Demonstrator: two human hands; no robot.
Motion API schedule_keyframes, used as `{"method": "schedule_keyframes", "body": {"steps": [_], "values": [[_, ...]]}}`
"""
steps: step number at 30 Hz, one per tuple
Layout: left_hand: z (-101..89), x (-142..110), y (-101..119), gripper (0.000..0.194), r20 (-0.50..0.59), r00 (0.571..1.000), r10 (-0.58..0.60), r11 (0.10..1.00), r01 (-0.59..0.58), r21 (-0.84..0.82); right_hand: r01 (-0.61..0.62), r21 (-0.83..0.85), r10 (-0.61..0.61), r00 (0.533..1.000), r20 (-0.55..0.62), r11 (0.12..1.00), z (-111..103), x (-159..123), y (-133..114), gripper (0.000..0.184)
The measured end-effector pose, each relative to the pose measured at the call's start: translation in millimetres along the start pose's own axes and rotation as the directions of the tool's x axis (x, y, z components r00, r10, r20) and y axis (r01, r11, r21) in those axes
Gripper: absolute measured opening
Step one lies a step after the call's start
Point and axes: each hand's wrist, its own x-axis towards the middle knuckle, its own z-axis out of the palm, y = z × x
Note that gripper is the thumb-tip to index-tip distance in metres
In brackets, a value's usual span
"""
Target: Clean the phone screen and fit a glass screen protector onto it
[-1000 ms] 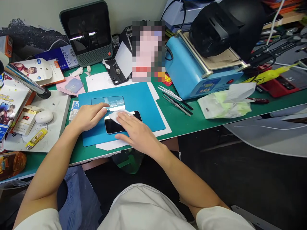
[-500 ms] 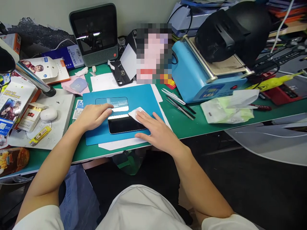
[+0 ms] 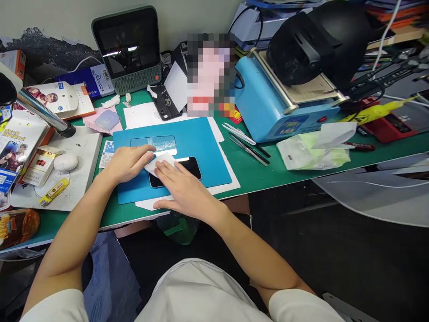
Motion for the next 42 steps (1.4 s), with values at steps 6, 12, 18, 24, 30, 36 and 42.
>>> {"method": "schedule_keyframes", "body": {"steps": [6, 12, 18, 24, 30, 36, 42], "values": [[-0.7, -0.3, -0.9, 0.071, -0.004, 1.000, 0.008, 1.000, -0.008, 0.001, 0.011, -0.030, -0.012, 1.000, -0.021, 0.999, 9.0, 11.5, -22.2, 0.097], [-2.1, -0.2, 1.9, 0.074, 0.009, 1.000, 0.000, 1.000, 0.000, -0.009, 0.041, -0.021, -0.042, 0.997, -0.060, 0.999, 16.0, -12.2, -36.1, 0.087], [-2.0, -0.2, 4.6, 0.077, 0.038, 0.999, -0.020, 1.000, 0.020, -0.001, 0.044, -0.046, -0.049, 0.993, -0.109, 0.998, 21.4, -22.6, -38.4, 0.072], [-2.9, 0.9, 3.9, 0.075, 0.042, 0.999, -0.026, 1.000, 0.027, -0.013, 0.022, -0.068, -0.032, 0.989, -0.146, 0.997, 17.7, -33.3, -33.6, 0.069], [-3.3, 1.3, 2.2, 0.075, 0.051, 0.998, -0.021, 1.000, 0.021, -0.007, -0.022, -0.078, 0.012, 0.991, -0.130, 0.997, 12.1, -52.8, -23.4, 0.062], [-2.1, 2.4, 0.9, 0.074, 0.053, 0.999, -0.014, 1.000, 0.014, 0.007, -0.078, -0.082, 0.067, 0.989, -0.134, 0.994, 4.5, -71.0, -7.5, 0.060], [-4.1, 2.2, 3.5, 0.075, 0.066, 0.998, -0.023, 1.000, 0.023, 0.008, -0.118, -0.119, 0.097, 0.980, -0.172, 0.986, -2.0, -87.6, 4.7, 0.056]]}}
